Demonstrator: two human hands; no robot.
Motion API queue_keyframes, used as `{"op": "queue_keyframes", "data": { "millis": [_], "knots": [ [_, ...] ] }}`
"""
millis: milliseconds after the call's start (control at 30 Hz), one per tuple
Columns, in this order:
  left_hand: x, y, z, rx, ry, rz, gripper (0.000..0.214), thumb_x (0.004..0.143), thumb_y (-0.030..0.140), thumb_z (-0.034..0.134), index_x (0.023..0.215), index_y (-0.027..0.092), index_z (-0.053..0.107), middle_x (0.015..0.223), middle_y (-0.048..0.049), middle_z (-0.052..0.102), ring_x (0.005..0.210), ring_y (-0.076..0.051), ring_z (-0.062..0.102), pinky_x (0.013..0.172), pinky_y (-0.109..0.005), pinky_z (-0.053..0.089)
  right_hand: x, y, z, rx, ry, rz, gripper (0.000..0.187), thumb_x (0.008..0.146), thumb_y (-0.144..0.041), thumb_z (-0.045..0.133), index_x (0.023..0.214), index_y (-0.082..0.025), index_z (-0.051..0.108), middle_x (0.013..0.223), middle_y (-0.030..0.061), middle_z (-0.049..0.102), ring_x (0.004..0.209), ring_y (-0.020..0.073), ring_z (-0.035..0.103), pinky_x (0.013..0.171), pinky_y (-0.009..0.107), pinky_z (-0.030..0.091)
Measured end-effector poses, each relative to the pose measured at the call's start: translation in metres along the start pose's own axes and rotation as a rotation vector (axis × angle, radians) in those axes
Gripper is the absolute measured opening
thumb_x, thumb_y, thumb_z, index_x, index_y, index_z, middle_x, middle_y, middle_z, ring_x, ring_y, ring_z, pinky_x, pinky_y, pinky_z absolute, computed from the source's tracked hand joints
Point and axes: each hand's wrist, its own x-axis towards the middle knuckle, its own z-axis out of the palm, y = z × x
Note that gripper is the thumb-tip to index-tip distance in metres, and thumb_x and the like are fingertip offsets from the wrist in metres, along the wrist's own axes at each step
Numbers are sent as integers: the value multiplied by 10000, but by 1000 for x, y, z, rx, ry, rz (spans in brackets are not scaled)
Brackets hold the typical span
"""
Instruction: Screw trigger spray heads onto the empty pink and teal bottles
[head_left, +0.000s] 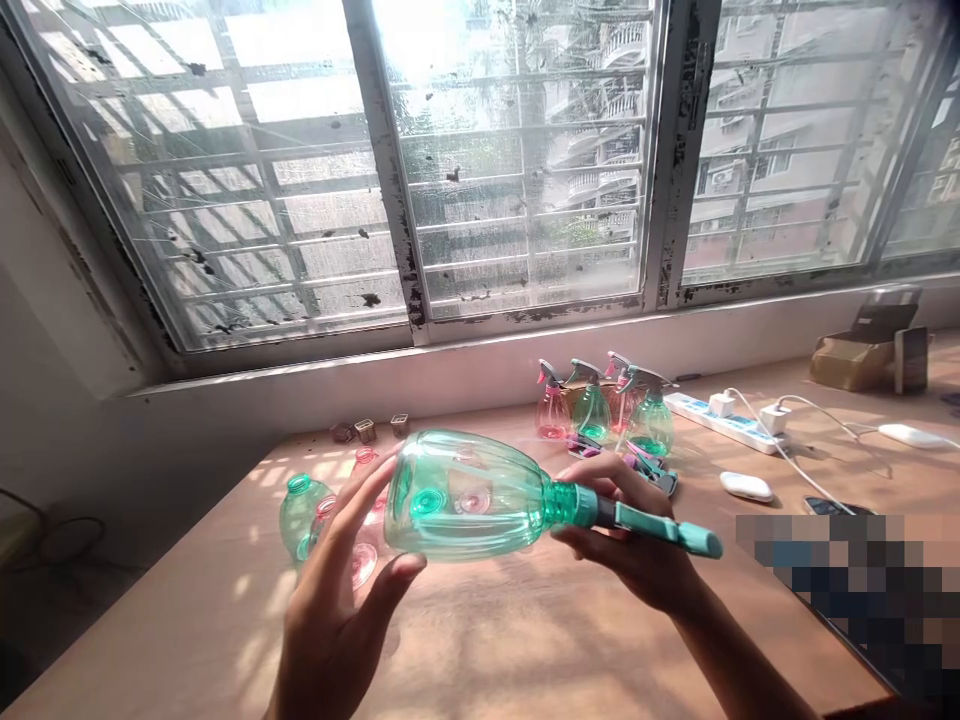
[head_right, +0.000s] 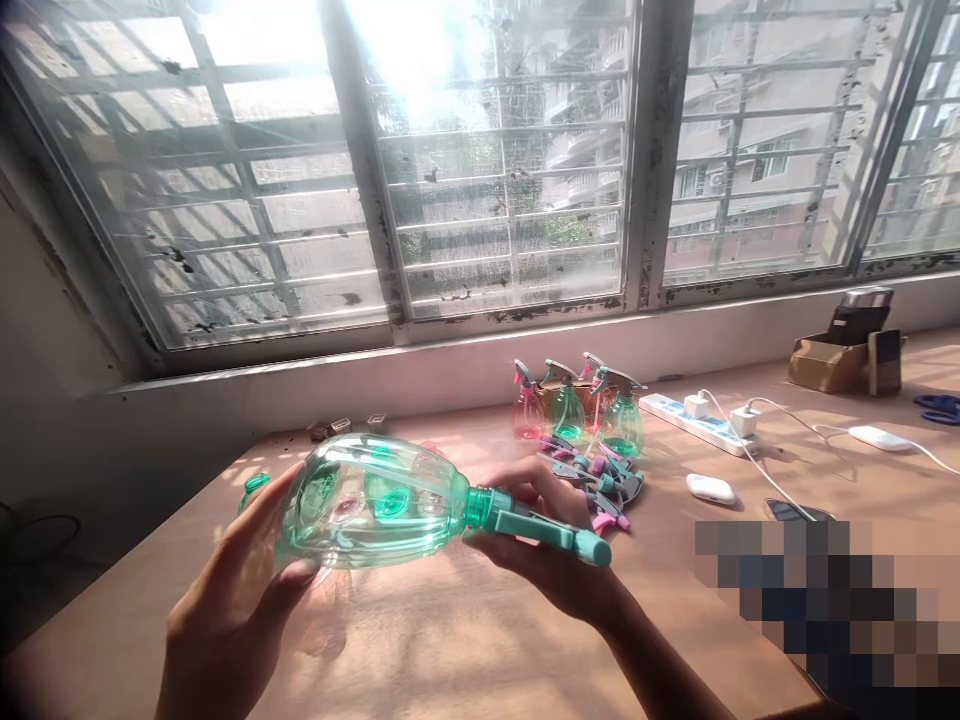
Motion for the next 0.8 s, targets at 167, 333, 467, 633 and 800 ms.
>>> {"op": "queue_keyframes", "data": {
  "millis": [167, 333, 467, 633, 800],
  "knots": [
    [1, -4, 5, -29, 71, 45, 657, 974, 247, 795, 1569, 421, 577, 1576, 7, 676, 1505, -290, 594, 1301, -465, 462, 0, 3, -4, 72, -40, 48, 315, 852, -191, 947, 1074, -317, 763, 719, -74, 748, 527, 85, 671, 500, 148, 579],
    [8, 6, 10, -86, 106, 192, 734, 885, 103, 852, 1515, 410, 636, 1473, 16, 750, 1369, -270, 704, 1247, -437, 541, 2, 4, -8, 98, -46, 13, 253, 906, -219, 908, 1086, -309, 755, 673, -89, 717, 468, 78, 648, 490, 160, 569],
    [11, 14, 7, -211, 11, 108, 625, 990, 238, 774, 1574, 355, 582, 1582, -33, 655, 1464, -262, 626, 1192, -328, 573, -1, 5, -9, 16, -27, -60, 337, 849, -156, 939, 1080, -313, 749, 793, -50, 774, 570, 114, 677, 492, 177, 576],
    [11, 8, -1, 12, -49, 104, 472, 1063, 303, 675, 1530, 356, 646, 1614, -23, 614, 1525, -262, 545, 1247, -326, 495, -5, 8, -8, -111, -102, -145, 476, 820, -120, 957, 1188, -333, 742, 1033, 5, 842, 884, 194, 800, 782, 281, 680],
    [10, 12, 2, 49, 53, 151, 546, 1002, 247, 769, 1515, 396, 654, 1508, 13, 709, 1417, -267, 650, 1222, -379, 515, -2, 5, -5, 28, -65, -49, 414, 815, -109, 950, 1105, -334, 758, 815, -61, 783, 629, 106, 709, 530, 147, 572]
  ]
}}
